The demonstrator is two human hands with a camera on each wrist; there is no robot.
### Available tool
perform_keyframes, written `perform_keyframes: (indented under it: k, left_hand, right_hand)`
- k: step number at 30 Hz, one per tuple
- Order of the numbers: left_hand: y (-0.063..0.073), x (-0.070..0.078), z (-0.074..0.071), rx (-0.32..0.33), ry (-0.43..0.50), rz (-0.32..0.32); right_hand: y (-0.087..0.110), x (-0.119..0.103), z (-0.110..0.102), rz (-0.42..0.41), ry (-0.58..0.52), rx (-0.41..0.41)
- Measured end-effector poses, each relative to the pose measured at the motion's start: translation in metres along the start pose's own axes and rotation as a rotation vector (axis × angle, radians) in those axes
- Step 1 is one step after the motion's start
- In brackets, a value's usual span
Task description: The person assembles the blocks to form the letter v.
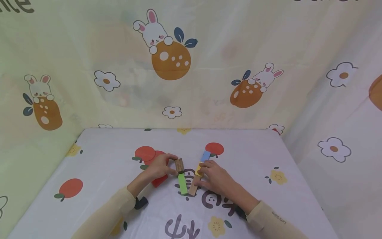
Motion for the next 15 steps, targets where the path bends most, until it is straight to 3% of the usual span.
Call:
perform_keyframes:
  k: [15]
  left_hand:
    - [0.0006,0.0006,0.0023,-0.007,-0.027,0.021]
  right_hand:
    - [0.0003,0.0005,0.0004,0.011,-0.002,-0.002]
Point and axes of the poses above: each hand's wrist, its own y-axis away from the middle knuckle, its own z-axis out of the palm, x = y × z, the point moved 10 cm from there along -y, towards the middle knuckle, and after that the axes turned 12 degrees about -y, right-handed, at the moved point
